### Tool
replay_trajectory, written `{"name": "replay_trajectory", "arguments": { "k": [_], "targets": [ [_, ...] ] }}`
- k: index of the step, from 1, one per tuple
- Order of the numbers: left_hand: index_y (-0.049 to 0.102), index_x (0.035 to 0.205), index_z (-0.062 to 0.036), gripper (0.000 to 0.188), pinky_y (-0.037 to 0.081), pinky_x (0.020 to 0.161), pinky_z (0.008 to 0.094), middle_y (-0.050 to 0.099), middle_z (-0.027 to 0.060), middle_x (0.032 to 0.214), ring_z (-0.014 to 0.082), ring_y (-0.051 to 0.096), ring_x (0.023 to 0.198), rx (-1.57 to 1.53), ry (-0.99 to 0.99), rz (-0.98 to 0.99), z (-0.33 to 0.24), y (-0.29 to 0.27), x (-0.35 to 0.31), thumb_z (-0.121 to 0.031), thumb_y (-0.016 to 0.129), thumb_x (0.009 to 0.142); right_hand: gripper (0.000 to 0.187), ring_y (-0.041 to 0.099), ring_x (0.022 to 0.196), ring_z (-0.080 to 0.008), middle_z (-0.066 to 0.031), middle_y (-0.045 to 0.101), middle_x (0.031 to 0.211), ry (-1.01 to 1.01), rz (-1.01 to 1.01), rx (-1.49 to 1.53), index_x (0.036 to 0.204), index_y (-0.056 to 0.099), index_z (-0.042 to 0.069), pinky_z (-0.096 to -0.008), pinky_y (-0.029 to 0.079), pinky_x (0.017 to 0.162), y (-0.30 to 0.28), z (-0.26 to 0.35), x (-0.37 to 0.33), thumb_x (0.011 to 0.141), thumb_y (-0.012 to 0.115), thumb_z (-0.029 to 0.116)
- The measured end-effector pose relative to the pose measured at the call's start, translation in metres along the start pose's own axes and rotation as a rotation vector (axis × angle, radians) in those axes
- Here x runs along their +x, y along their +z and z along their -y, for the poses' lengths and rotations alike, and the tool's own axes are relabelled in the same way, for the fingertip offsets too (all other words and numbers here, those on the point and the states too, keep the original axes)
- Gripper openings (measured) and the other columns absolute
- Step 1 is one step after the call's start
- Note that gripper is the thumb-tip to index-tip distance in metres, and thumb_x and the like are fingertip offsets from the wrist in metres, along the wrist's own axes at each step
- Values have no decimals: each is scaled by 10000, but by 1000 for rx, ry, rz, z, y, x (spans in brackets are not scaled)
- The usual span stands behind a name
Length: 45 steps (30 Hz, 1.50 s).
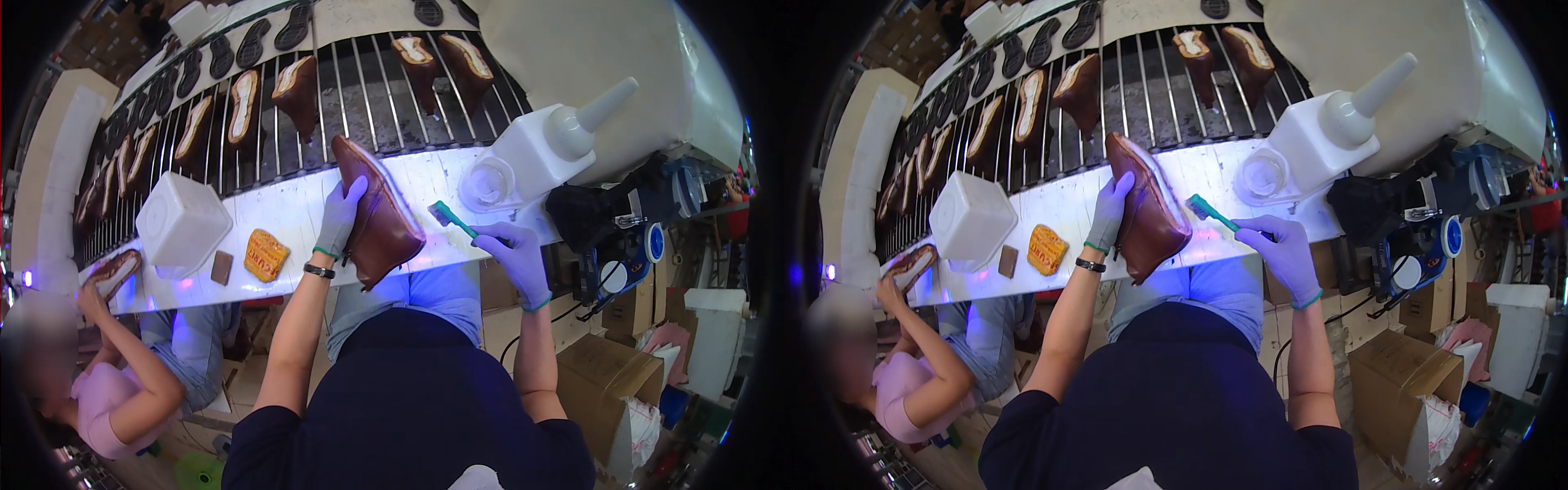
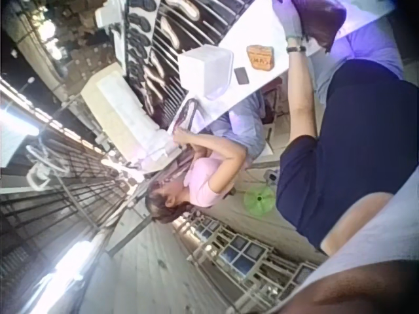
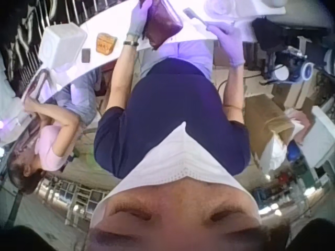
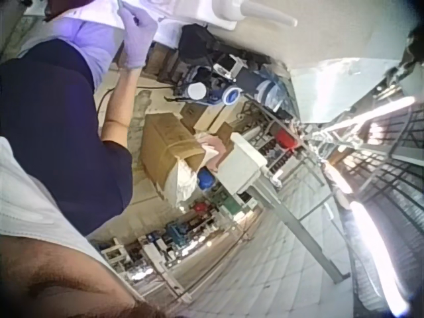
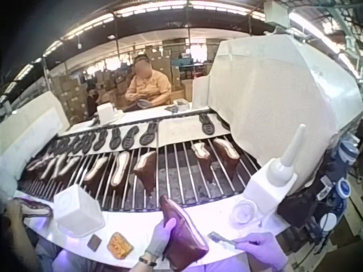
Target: Applying adhesive or primer to shoe uppers and soles using a brush in a manufacturing setting.
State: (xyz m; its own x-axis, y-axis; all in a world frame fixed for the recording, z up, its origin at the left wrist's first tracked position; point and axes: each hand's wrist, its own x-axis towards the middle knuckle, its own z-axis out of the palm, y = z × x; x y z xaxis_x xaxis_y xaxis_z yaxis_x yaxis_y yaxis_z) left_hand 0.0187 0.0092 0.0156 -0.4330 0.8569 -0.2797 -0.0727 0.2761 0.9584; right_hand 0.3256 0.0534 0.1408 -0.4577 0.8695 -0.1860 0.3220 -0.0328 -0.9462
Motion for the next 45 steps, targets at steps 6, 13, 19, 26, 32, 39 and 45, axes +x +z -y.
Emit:
{"name": "replay_trajectory", "arguments": {
  "k": [6, 13, 19, 26, 32, 39, 45],
  "targets": [
    [544, 1242, 18, 479, 488, 850, 283, 631, 82, 1086, 135, 599, 940, -435, 43, 80, -33, 11, -29, -373, 543, 965, 209, 480, 652, -45, 4, 634, 720, -75, 191, -122, 989, 742, 17, -215, 359, 587, -12, 23, -4, 816, 719, 133],
    [539, 1244, 24, 476, 476, 856, 275, 628, 77, 1093, 122, 587, 950, -385, 99, 101, -65, 15, -59, -349, 572, 951, 199, 505, 633, -65, -3, 635, 709, -117, 298, -313, 974, 753, 40, -247, 389, 584, -3, 62, 12, 815, 727, 157],
    [516, 1286, 22, 493, 462, 888, 278, 617, 75, 1125, 120, 574, 982, -346, 128, 166, -82, 22, -73, -326, 585, 944, 187, 524, 609, -60, -37, 641, 683, -359, 192, -348, 956, 756, 44, -256, 400, 565, 0, 62, 45, 812, 734, 163],
    [497, 1317, 23, 506, 453, 911, 269, 609, 73, 1158, 120, 567, 1018, -412, 118, 190, -82, 14, -71, -316, 582, 951, 199, 570, 676, -76, -40, 663, 716, -263, 587, -444, 946, 751, 26, -241, 444, 645, -29, 90, 9, 756, 771, 83],
    [479, 1338, 22, 528, 455, 918, 264, 602, 74, 1174, 116, 567, 1026, -408, 119, 235, -83, 22, -70, -330, 574, 956, 192, 552, 622, -77, -32, 650, 680, -325, 361, -397, 960, 754, 42, -264, 435, 606, -14, 86, 41, 792, 752, 136],
    [520, 1267, -3, 423, 507, 897, 288, 630, 77, 1137, 135, 630, 977, -497, -30, 253, -82, 16, -63, -321, 516, 988, 198, 580, 649, -99, -47, 672, 702, -307, 567, -433, 954, 762, 63, -268, 464, 641, -23, 100, 35, 765, 771, 122],
    [559, 1228, 16, 470, 508, 852, 265, 644, 81, 1104, 126, 628, 949, -591, -254, 381, -77, 17, -62, -367, 558, 956, 202, 588, 641, -119, -47, 684, 714, -318, 648, -417, 935, 766, 64, -276, 466, 633, -26, 108, 37, 744, 792, 126]
  ]
}}
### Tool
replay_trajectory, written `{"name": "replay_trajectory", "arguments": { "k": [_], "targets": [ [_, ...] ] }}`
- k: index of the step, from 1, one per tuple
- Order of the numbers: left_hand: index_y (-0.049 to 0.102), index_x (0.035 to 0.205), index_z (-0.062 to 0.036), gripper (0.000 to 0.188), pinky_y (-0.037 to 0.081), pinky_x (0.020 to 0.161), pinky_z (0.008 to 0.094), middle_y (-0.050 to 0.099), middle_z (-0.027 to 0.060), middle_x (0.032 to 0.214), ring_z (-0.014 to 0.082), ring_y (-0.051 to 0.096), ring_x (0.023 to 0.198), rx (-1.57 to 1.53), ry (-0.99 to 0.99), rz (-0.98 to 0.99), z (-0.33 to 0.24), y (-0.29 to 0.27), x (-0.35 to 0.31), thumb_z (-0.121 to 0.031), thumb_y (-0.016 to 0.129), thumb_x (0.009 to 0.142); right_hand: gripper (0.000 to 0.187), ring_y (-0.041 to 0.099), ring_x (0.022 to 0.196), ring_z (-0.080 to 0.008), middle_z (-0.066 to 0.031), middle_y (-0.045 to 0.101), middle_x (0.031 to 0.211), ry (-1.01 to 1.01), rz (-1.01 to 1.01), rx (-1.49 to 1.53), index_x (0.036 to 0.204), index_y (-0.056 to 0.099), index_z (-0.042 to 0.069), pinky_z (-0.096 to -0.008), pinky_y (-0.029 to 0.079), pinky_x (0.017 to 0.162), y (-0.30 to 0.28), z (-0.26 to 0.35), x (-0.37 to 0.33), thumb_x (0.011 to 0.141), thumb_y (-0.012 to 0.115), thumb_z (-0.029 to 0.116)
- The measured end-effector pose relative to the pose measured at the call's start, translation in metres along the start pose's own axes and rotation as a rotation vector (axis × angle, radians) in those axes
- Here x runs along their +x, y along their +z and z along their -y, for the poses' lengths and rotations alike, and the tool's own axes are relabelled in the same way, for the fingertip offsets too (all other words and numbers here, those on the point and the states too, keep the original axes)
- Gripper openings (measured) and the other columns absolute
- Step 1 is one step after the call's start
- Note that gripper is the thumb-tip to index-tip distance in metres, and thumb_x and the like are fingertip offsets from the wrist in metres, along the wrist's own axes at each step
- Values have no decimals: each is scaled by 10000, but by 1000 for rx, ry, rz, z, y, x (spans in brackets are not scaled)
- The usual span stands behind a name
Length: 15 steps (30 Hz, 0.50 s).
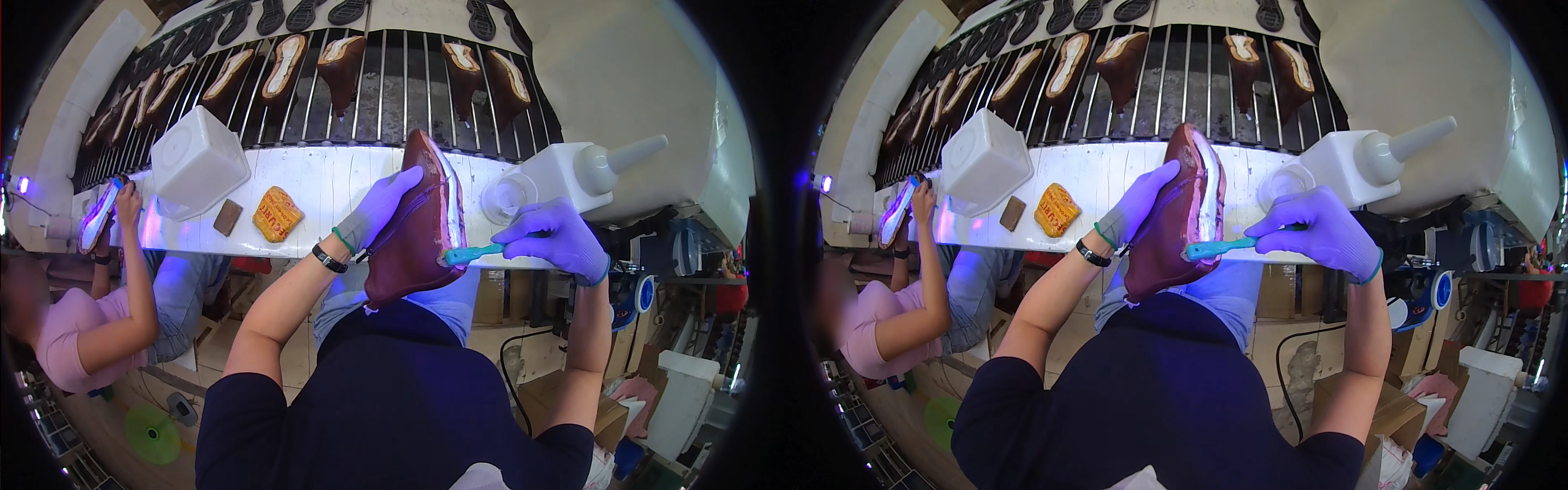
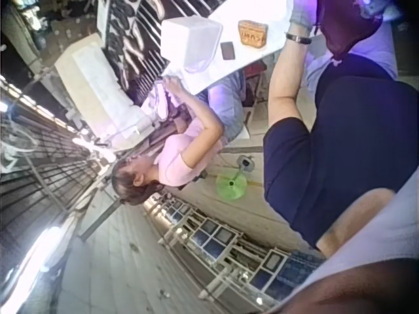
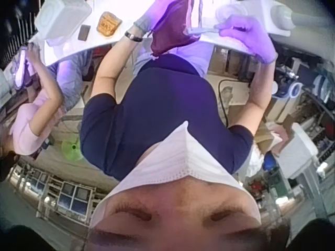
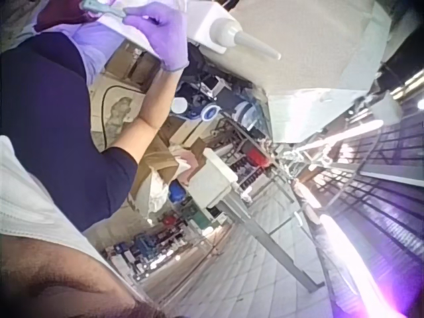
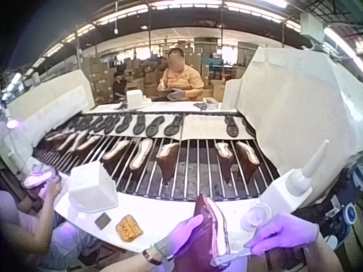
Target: Applying adhesive or primer to shoe uppers and soles using a brush in a manufacturing setting.
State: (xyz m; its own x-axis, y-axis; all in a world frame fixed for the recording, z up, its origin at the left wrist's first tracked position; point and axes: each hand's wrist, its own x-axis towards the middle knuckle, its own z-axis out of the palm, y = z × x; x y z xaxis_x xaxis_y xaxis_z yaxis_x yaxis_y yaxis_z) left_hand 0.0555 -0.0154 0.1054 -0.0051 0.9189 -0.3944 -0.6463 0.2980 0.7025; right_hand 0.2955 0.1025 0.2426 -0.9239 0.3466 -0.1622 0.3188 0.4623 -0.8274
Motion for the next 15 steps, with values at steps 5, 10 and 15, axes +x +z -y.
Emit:
{"name": "replay_trajectory", "arguments": {
  "k": [5, 10, 15],
  "targets": [
    [566, 1237, 6, 489, 512, 848, 256, 649, 82, 1104, 126, 631, 945, -156, -157, 133, 25, -15, 13, -396, 548, 958, 239, 626, 676, -155, -90, 688, 726, -76, 91, 4, 898, 760, 19, -291, 470, 654, -5, 5, 13, 670, 814, 66],
    [432, 1348, 3, 459, 430, 995, 304, 547, 114, 1283, 166, 550, 1143, 623, 603, 102, 48, 43, -23, -223, 542, 965, 234, 635, 684, -165, -91, 695, 731, -79, 111, 35, 879, 759, 15, -297, 477, 662, -9, 7, 17, 655, 817, 56],
    [411, 1392, 13, 632, 386, 1069, 301, 510, 131, 1378, 157, 497, 1253, 253, 300, 360, 83, -1, -4, -127, 716, 856, 223, 632, 673, -147, -59, 692, 738, -204, 137, 44, 904, 761, 48, -297, 471, 649, -8, 4, 30, 701, 817, 118]
  ]
}}
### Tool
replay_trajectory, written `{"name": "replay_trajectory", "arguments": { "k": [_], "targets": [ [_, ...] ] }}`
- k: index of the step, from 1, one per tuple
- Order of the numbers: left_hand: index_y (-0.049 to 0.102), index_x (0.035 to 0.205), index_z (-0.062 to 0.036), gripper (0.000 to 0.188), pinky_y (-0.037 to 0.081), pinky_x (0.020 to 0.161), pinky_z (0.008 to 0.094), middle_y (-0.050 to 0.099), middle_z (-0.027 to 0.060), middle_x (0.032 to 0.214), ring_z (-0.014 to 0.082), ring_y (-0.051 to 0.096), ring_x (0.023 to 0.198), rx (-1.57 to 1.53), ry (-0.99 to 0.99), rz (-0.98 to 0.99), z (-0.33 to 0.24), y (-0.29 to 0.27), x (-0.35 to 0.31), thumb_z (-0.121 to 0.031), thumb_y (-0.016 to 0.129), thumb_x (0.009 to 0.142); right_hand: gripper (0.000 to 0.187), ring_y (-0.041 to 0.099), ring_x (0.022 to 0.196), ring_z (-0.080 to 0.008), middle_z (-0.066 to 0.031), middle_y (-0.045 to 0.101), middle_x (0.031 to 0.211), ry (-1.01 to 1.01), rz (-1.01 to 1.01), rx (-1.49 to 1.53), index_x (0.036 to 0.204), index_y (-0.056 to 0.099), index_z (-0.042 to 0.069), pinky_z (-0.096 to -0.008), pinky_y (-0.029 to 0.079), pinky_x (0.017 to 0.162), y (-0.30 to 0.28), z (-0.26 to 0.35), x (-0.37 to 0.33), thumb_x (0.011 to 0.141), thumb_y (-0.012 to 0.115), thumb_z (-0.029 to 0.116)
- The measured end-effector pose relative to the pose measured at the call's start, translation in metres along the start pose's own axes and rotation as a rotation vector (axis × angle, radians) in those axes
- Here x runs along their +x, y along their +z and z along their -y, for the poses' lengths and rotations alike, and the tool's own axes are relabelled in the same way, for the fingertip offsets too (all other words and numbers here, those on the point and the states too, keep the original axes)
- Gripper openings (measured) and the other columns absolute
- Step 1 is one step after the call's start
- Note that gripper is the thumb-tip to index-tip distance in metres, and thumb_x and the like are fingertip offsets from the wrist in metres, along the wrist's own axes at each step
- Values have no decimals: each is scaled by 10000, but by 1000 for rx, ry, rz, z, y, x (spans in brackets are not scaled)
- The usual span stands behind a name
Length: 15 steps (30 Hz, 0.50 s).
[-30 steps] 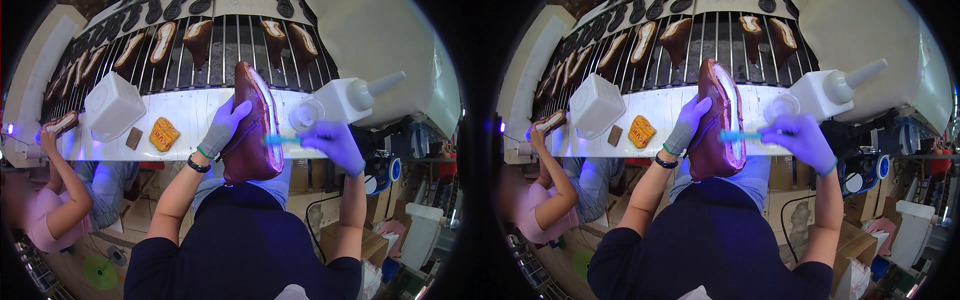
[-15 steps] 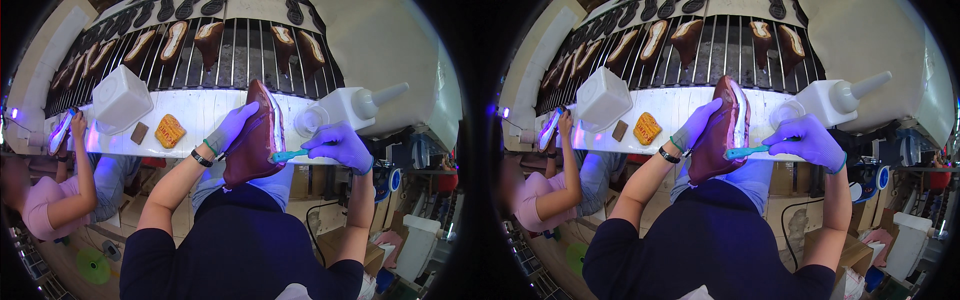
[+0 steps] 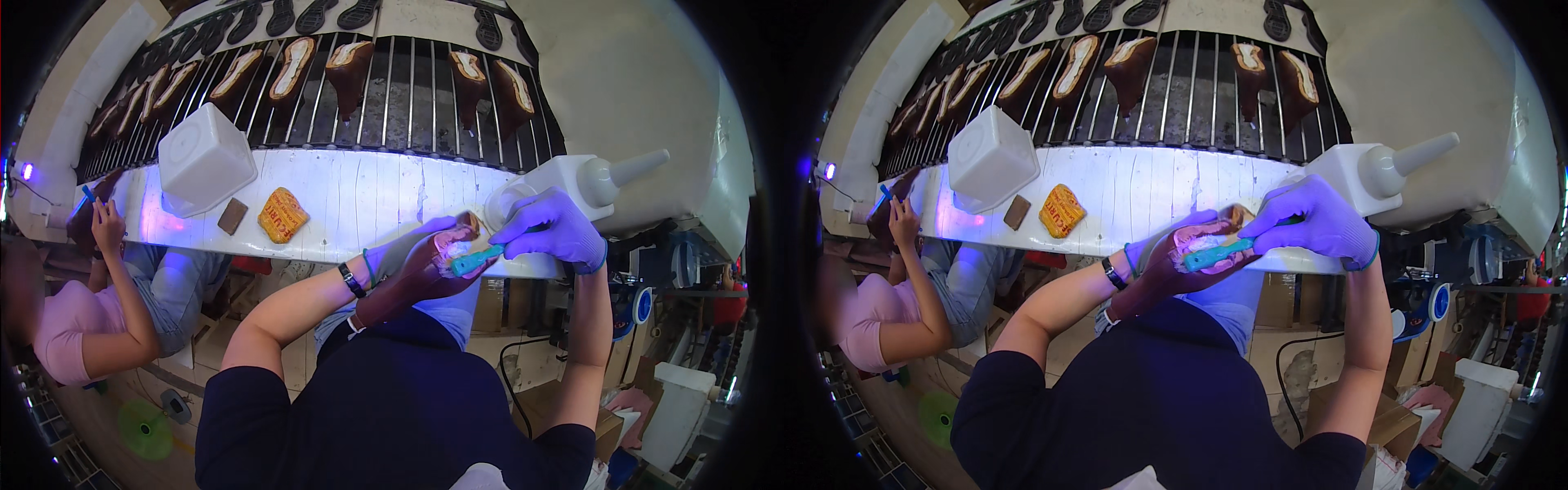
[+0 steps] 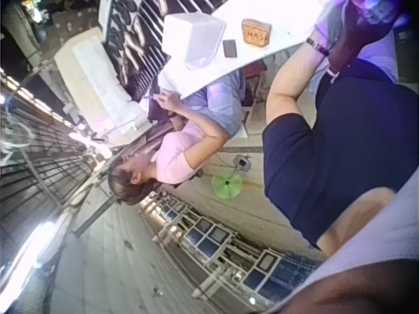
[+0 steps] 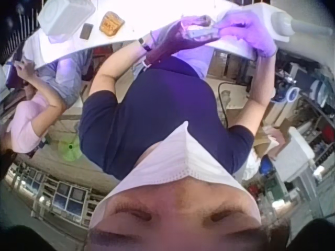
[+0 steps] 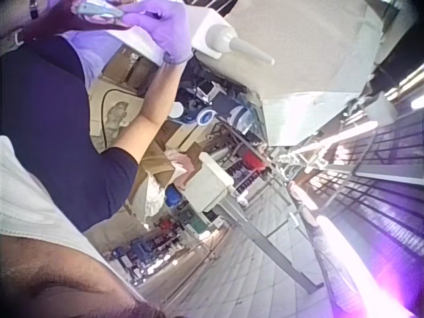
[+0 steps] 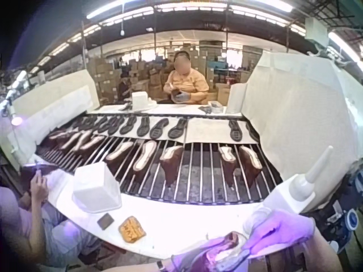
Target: Applying adhesive or primer to shoe uppers and soles using a brush in a manufacturing setting.
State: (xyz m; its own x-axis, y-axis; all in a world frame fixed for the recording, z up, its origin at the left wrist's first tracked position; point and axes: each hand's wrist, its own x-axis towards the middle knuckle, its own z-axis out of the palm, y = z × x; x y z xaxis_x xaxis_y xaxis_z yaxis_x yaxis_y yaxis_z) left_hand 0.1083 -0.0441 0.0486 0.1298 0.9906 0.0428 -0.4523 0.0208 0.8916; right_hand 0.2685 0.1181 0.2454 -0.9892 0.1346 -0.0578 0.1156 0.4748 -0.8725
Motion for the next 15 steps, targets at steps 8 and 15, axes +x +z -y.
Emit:
{"name": "replay_trajectory", "arguments": {
  "k": [8, 15],
  "targets": [
    [562, 1229, -24, 338, 520, 585, 265, 666, 95, 875, 123, 640, 679, 235, 27, 190, -81, 40, -13, -135, 639, 920, 224, 634, 685, -130, -56, 694, 748, 94, 13, 72, 909, 759, 31, -276, 473, 653, -4, 5, 8, 694, 814, 68],
    [644, 1115, -38, 232, 479, 525, 227, 647, 27, 771, 71, 598, 615, -315, -407, 195, -76, 40, -20, -82, 677, 889, 231, 622, 680, -130, -51, 683, 731, 110, 44, 111, 909, 758, 24, -282, 466, 643, -7, -11, -5, 689, 817, 65]
  ]
}}
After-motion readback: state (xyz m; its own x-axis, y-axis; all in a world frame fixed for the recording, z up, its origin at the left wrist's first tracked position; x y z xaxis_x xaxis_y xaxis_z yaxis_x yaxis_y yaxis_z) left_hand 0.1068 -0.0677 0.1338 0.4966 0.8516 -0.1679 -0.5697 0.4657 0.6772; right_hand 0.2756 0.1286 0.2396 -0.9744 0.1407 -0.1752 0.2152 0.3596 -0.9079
